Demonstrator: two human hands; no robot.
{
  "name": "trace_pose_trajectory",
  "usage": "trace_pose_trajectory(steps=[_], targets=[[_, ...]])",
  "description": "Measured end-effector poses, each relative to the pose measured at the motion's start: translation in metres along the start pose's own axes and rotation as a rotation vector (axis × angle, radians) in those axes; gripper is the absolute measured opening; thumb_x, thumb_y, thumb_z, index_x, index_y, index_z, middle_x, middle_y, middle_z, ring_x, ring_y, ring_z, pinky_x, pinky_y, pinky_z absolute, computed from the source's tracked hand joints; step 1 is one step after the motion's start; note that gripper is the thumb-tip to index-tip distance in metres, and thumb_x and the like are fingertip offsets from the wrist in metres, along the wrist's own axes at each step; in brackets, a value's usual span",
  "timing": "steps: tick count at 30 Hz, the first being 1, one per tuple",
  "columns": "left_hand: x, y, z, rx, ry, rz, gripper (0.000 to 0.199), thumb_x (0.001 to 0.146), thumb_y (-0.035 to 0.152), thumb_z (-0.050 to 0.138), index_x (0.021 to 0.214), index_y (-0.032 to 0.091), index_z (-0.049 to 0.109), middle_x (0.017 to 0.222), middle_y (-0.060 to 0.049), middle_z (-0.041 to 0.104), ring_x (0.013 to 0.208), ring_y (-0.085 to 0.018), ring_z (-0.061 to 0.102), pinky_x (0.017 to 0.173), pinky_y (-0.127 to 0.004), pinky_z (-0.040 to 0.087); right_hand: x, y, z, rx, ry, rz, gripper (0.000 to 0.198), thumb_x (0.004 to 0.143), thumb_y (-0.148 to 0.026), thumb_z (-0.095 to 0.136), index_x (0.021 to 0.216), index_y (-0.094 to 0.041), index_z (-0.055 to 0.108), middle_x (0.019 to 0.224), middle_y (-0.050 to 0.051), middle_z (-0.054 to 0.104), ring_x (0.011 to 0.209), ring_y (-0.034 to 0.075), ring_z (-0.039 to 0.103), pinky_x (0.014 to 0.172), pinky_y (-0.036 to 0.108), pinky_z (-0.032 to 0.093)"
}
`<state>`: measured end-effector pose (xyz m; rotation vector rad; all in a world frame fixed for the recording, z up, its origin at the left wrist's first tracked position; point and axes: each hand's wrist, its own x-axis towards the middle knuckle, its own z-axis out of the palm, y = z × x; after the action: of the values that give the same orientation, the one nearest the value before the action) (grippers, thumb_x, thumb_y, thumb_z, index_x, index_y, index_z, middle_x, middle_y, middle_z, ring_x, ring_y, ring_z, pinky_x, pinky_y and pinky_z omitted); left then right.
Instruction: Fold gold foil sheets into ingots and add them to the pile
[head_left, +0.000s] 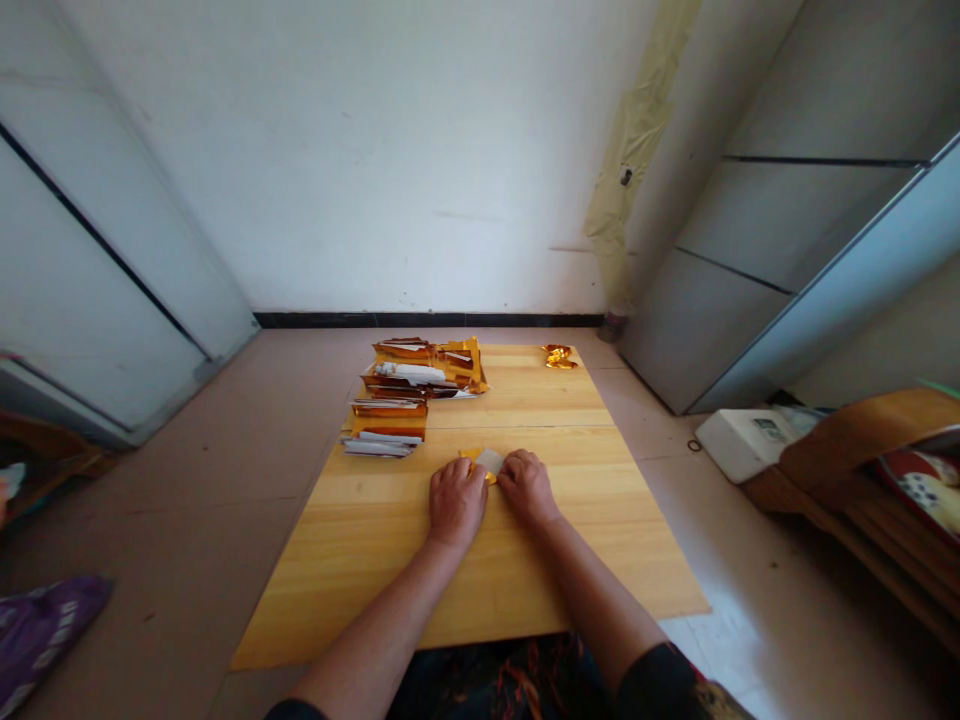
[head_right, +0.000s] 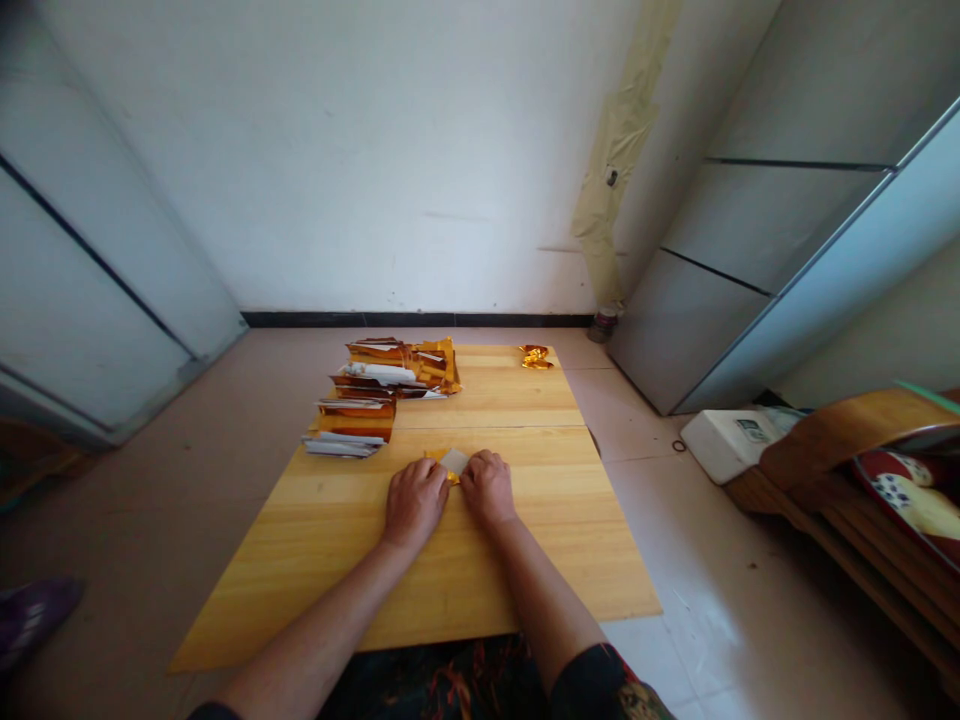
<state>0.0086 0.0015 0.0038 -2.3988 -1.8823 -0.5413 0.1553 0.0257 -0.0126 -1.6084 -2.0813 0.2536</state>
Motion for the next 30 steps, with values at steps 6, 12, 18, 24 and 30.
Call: trace_pose_trajectory(steps=[6, 12, 18, 24, 30], targets=[[-0.001, 0.0, 0.001, 0.008, 0.009, 0.013, 0.014, 0.087, 0.028, 0.047, 0.086, 0.022, 0.06, 0.089, -0.006, 0.057, 0.089, -0.021, 0.05, 0.077, -0.035, 0.036, 0.001, 0.0, 0.001, -0.001, 0.003, 0.039, 0.014, 0.077, -0.013, 0.055, 0.065, -0.019, 0.056, 0.079, 0.003, 0.059, 0.078, 0.015, 0.05, 0.071, 0.025, 0.034], [0.0, 0.001, -0.001, -0.012, -0.012, -0.007, 0.016, 0.087, 0.029, 0.047, 0.085, 0.021, 0.061, 0.088, -0.006, 0.057, 0.089, -0.021, 0.05, 0.077, -0.035, 0.036, -0.002, -0.003, 0.001, -0.011, 0.025, 0.033, 0.013, 0.078, -0.012, 0.054, 0.066, -0.019, 0.056, 0.079, 0.003, 0.058, 0.077, 0.015, 0.05, 0.07, 0.025, 0.033], [0.001, 0.001, -0.002, 0.004, -0.024, -0.003, 0.015, 0.087, 0.029, 0.047, 0.084, 0.022, 0.061, 0.088, -0.006, 0.058, 0.09, -0.022, 0.05, 0.076, -0.035, 0.036, -0.003, -0.007, 0.0, 0.014, 0.056, 0.049, 0.016, 0.078, -0.011, 0.051, 0.064, -0.019, 0.053, 0.077, 0.003, 0.057, 0.075, 0.015, 0.048, 0.069, 0.025, 0.033], [0.001, 0.001, 0.0, 0.015, -0.025, -0.01, 0.016, 0.088, 0.029, 0.046, 0.085, 0.021, 0.06, 0.089, -0.006, 0.057, 0.09, -0.022, 0.05, 0.077, -0.035, 0.036, -0.004, -0.01, -0.001, 0.032, 0.067, 0.071, 0.016, 0.077, -0.01, 0.052, 0.063, -0.019, 0.053, 0.077, 0.003, 0.057, 0.076, 0.016, 0.048, 0.069, 0.026, 0.033], [0.0, 0.002, 0.002, 0.038, -0.026, 0.005, 0.017, 0.089, 0.027, 0.044, 0.088, 0.021, 0.06, 0.09, -0.007, 0.056, 0.089, -0.022, 0.049, 0.077, -0.035, 0.036, -0.004, -0.011, -0.002, 0.058, 0.058, 0.096, 0.013, 0.077, -0.01, 0.052, 0.068, -0.019, 0.055, 0.078, 0.003, 0.058, 0.077, 0.016, 0.049, 0.07, 0.026, 0.034]])
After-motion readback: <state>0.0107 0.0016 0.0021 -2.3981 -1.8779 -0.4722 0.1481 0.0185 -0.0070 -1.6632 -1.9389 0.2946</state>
